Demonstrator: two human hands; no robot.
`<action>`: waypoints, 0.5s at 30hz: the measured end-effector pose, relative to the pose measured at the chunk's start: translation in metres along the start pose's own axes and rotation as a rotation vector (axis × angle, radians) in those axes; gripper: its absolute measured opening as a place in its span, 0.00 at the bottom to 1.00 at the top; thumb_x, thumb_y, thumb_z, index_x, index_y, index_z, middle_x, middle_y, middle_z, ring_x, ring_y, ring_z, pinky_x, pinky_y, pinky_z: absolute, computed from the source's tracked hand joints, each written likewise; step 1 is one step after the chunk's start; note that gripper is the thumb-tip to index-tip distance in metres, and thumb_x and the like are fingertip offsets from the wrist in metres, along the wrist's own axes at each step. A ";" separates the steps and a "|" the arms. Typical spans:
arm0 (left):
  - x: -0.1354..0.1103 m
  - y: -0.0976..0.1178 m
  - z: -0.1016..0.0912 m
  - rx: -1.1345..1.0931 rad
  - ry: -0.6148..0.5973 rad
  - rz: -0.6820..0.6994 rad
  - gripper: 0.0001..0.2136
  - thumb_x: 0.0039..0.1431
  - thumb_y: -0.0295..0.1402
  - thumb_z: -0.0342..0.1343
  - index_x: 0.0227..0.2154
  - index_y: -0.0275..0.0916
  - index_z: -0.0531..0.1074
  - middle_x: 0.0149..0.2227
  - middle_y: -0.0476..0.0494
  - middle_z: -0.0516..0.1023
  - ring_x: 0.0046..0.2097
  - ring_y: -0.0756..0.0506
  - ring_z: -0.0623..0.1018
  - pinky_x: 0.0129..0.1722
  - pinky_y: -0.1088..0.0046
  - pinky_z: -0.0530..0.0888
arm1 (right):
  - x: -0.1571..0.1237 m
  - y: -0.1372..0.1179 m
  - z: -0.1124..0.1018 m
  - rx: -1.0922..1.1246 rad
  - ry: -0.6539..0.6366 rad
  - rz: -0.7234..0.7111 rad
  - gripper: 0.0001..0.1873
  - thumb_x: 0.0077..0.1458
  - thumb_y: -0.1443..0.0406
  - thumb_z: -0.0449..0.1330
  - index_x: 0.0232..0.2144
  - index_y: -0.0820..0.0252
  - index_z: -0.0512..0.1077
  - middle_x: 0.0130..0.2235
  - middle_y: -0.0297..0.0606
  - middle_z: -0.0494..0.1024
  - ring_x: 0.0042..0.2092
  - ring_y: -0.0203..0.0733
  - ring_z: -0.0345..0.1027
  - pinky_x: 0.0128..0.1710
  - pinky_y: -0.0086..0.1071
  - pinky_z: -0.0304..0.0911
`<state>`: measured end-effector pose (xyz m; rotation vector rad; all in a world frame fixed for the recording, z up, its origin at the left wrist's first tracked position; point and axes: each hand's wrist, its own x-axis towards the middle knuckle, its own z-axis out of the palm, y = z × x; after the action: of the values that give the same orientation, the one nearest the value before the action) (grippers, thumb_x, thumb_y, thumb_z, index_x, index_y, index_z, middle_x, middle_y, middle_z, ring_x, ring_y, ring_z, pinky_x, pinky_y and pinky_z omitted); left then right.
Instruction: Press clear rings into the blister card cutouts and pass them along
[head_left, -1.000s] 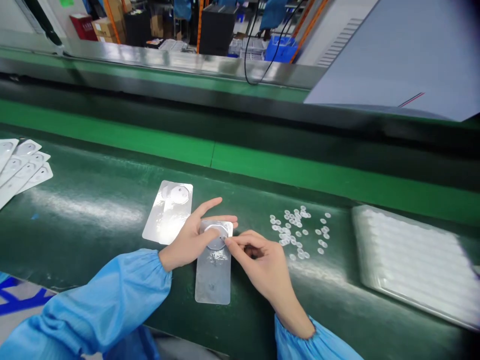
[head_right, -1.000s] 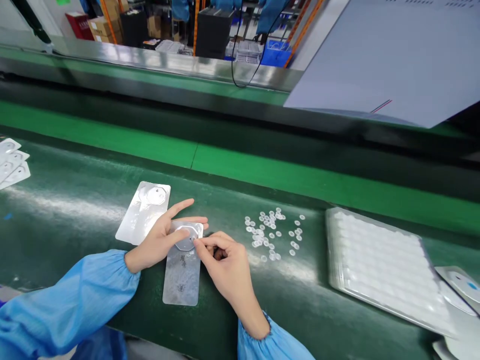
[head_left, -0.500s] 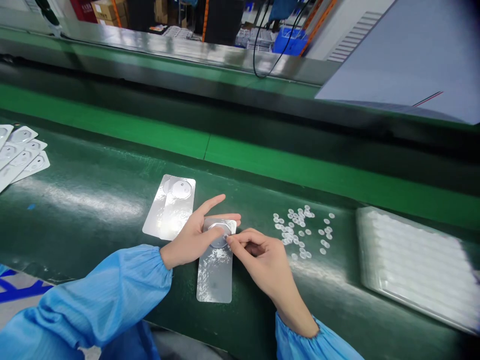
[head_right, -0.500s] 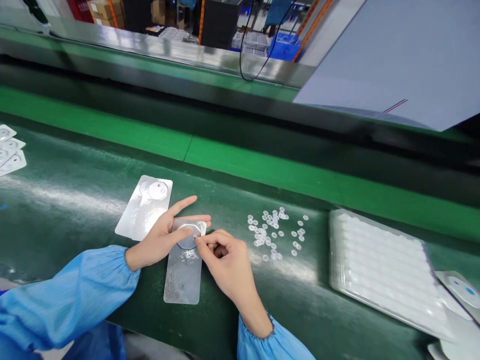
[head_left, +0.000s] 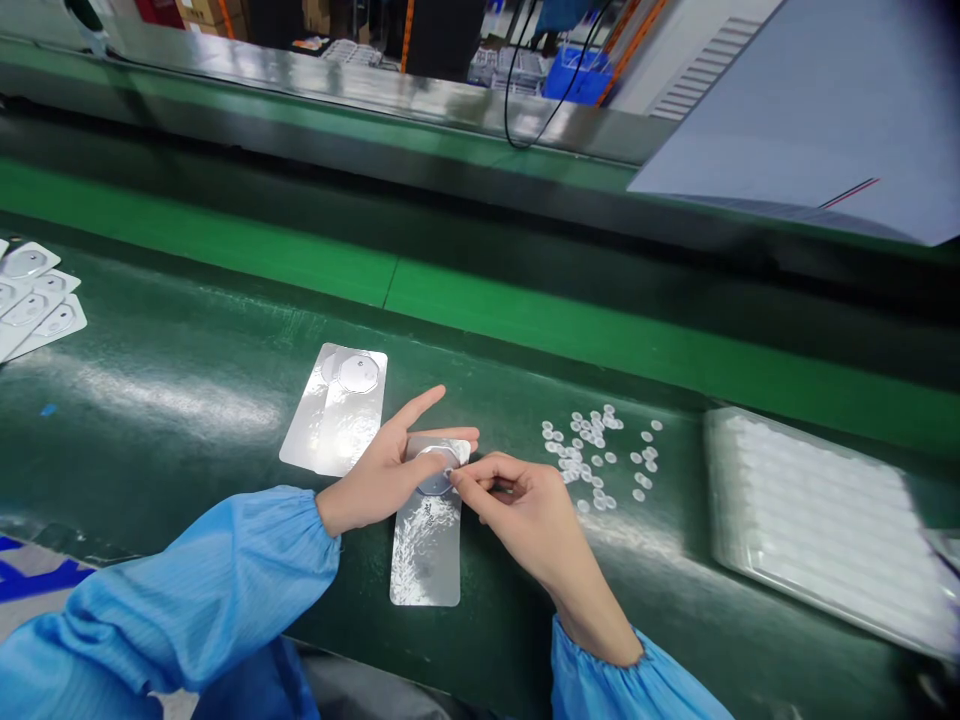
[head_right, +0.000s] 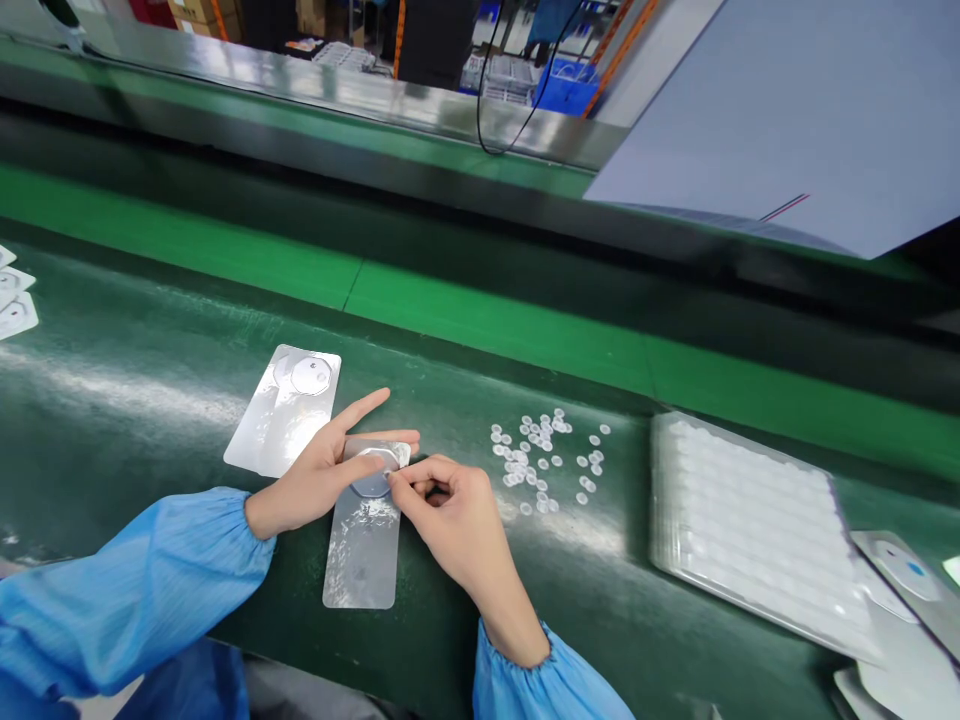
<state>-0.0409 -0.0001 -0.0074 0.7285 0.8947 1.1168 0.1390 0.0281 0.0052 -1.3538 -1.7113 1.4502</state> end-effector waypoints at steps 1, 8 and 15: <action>0.000 -0.001 -0.001 -0.011 0.000 -0.005 0.39 0.63 0.28 0.62 0.73 0.43 0.51 0.59 0.31 0.78 0.59 0.37 0.79 0.55 0.61 0.73 | 0.000 -0.001 0.000 -0.004 -0.002 0.002 0.18 0.53 0.51 0.67 0.25 0.60 0.80 0.21 0.34 0.70 0.24 0.37 0.61 0.23 0.32 0.60; -0.001 -0.004 -0.001 -0.133 -0.014 -0.060 0.43 0.61 0.29 0.65 0.73 0.45 0.49 0.59 0.31 0.78 0.56 0.38 0.81 0.57 0.57 0.72 | -0.002 -0.004 -0.003 0.017 -0.046 0.086 0.19 0.51 0.51 0.68 0.22 0.60 0.78 0.20 0.35 0.73 0.23 0.37 0.64 0.20 0.30 0.63; -0.004 0.005 0.004 -0.279 -0.011 -0.112 0.44 0.59 0.26 0.65 0.73 0.46 0.48 0.59 0.32 0.78 0.58 0.36 0.79 0.51 0.60 0.76 | 0.000 -0.003 -0.008 0.079 -0.039 0.185 0.23 0.45 0.50 0.74 0.19 0.58 0.70 0.19 0.34 0.74 0.19 0.34 0.64 0.17 0.27 0.62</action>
<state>-0.0402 -0.0024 -0.0008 0.4490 0.7423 1.1086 0.1442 0.0316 0.0104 -1.4819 -1.5694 1.6377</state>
